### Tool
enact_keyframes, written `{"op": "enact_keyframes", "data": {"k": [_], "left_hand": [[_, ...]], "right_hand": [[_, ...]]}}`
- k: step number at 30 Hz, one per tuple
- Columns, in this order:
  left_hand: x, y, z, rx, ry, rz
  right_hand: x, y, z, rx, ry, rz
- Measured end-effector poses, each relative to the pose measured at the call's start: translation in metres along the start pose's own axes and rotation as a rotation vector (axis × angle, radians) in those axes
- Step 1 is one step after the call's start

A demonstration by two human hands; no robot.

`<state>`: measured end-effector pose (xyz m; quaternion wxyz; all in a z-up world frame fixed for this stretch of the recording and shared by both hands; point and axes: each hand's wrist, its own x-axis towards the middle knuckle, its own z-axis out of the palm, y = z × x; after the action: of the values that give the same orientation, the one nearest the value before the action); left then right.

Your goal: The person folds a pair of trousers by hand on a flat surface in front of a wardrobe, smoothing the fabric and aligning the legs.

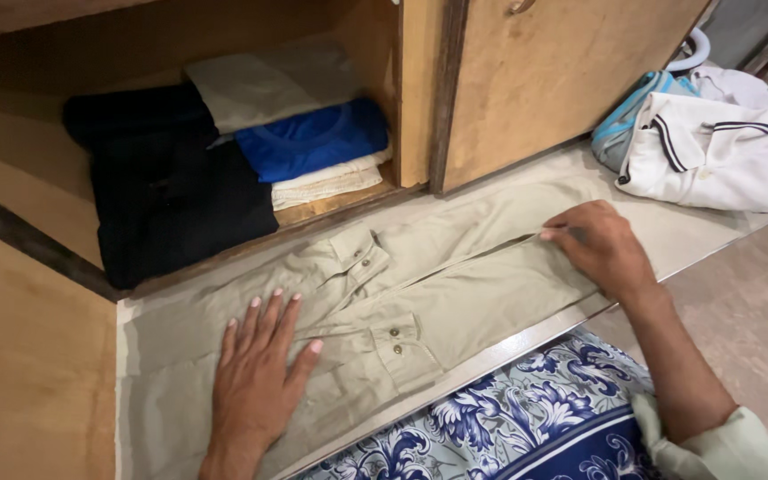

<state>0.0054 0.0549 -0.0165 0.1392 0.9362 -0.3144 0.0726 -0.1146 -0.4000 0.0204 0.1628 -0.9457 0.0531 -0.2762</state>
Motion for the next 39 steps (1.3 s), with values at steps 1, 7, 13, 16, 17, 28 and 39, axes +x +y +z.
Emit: {"op": "enact_keyframes", "data": {"k": [1, 7, 13, 16, 17, 28, 39], "left_hand": [[0.0, 0.0, -0.001, 0.001, -0.001, 0.0], [0.002, 0.003, 0.0, -0.001, -0.008, -0.015], [0.003, 0.002, -0.001, 0.004, -0.011, 0.0], [0.002, 0.003, 0.0, 0.008, 0.014, 0.01], [0.002, 0.003, 0.0, 0.01, 0.007, 0.001], [0.003, -0.002, 0.006, 0.028, -0.026, -0.015], [0.003, -0.002, 0.005, 0.026, 0.002, 0.003]], "right_hand": [[-0.002, 0.003, 0.0, -0.013, 0.056, 0.007], [0.0, 0.011, 0.007, -0.211, 0.079, 0.169], [0.003, 0.036, 0.006, -0.266, 0.144, 0.141], [0.004, 0.044, 0.005, -0.19, 0.227, 0.055], [0.005, 0.042, 0.002, -0.193, 0.23, 0.058], [0.006, 0.036, -0.022, -0.046, -0.106, 0.49], [-0.001, 0.048, -0.007, -0.044, 0.05, 0.21]]}}
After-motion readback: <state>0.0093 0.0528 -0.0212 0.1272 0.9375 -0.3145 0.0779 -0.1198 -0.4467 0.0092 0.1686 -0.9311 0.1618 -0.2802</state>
